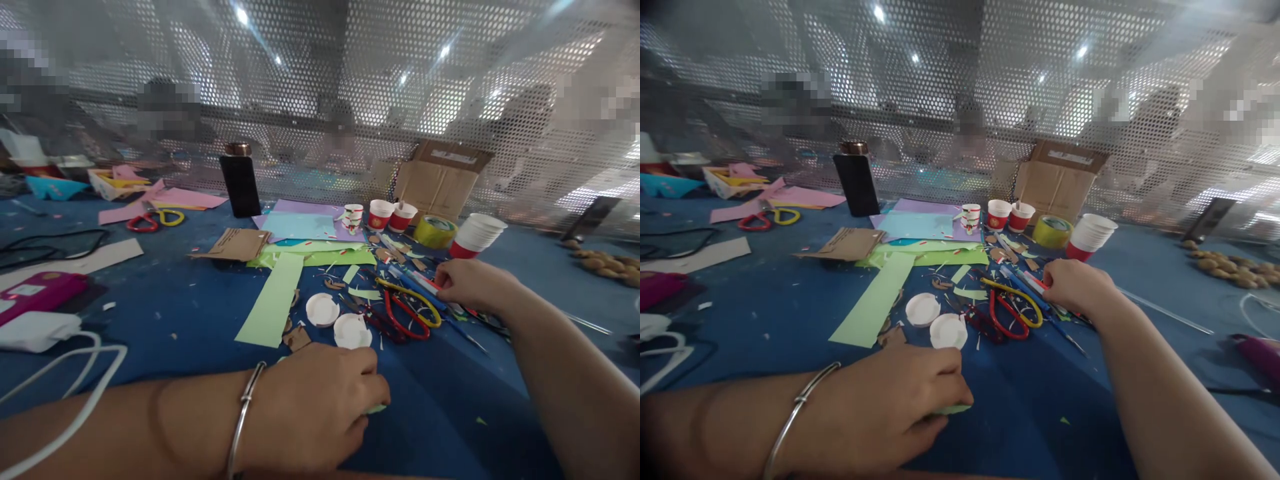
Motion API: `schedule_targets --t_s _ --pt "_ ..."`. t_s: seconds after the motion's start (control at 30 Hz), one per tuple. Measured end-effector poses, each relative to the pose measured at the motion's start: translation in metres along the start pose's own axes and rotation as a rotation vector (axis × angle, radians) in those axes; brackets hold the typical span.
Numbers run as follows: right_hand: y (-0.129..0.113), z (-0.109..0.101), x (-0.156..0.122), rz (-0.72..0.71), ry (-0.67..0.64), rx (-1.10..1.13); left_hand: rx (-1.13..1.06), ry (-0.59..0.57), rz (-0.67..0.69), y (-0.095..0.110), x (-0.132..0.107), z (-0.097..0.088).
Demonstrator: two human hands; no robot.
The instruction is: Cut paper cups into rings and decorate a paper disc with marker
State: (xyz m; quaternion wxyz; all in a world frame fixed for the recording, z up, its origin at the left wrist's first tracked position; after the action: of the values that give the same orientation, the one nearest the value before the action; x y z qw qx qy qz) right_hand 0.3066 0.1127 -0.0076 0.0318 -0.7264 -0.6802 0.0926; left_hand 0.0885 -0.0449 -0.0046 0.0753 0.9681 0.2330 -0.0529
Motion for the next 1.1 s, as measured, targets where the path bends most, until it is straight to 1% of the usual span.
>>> schedule_targets --t_s 0.1,0.3,0.43,0.63,0.77,0.8,0.83,0.9,0.93,1.0,1.03,1.07,1.1 --pt "-0.001 0.005 -0.002 0.022 -0.050 -0.035 0.043 0.021 0.020 0.003 0.000 0.001" --pt "-0.003 0.003 -0.004 0.053 -0.044 -0.080 0.132 0.051 -0.002 0.002 -0.001 0.004" --pt "-0.003 0.003 -0.004 0.059 -0.041 -0.089 0.169 0.090 0.024 0.005 -0.002 0.003" --pt "-0.008 0.000 -0.009 0.049 -0.002 -0.099 0.214 0.095 0.022 0.006 -0.001 0.003" --pt "-0.006 -0.011 -0.011 0.043 0.041 -0.075 0.159 0.124 0.023 0.004 0.000 0.001" --pt "-0.007 -0.015 -0.012 0.037 0.063 -0.065 0.114 0.158 0.029 0.003 0.000 -0.003" --pt "-0.008 -0.020 -0.013 0.026 0.084 -0.056 0.059 0.216 0.036 0.002 -0.001 -0.010" --pt "-0.018 -0.027 -0.018 -0.039 0.118 -0.004 -0.027 0.390 0.048 -0.003 -0.004 -0.029" --pt "-0.027 -0.030 -0.022 -0.094 0.130 0.039 -0.044 0.498 0.039 -0.008 -0.008 -0.040" --pt "-0.053 -0.034 -0.035 -0.265 0.141 0.193 0.025 0.682 -0.018 -0.021 -0.016 -0.058" --pt "-0.067 -0.036 -0.043 -0.345 0.147 0.273 0.065 0.752 -0.071 -0.029 -0.019 -0.065" --pt "-0.080 -0.032 -0.051 -0.417 0.101 0.355 0.101 0.798 -0.111 -0.037 -0.022 -0.069" --pt "-0.093 -0.030 -0.058 -0.483 0.064 0.423 0.126 0.813 -0.131 -0.044 -0.022 -0.070"
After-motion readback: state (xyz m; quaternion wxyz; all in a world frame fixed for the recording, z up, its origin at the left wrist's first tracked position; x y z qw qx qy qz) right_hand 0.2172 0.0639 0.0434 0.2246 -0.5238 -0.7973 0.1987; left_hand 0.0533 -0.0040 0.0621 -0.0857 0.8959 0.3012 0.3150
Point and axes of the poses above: each hand's wrist, its own x-axis towards the middle knuckle, its own z-axis out of the palm, y = z × x, the point moved 10 cm from there along x, towards the middle knuckle, and after that the axes turned 15 degrees about x, right-handed, at the moved point
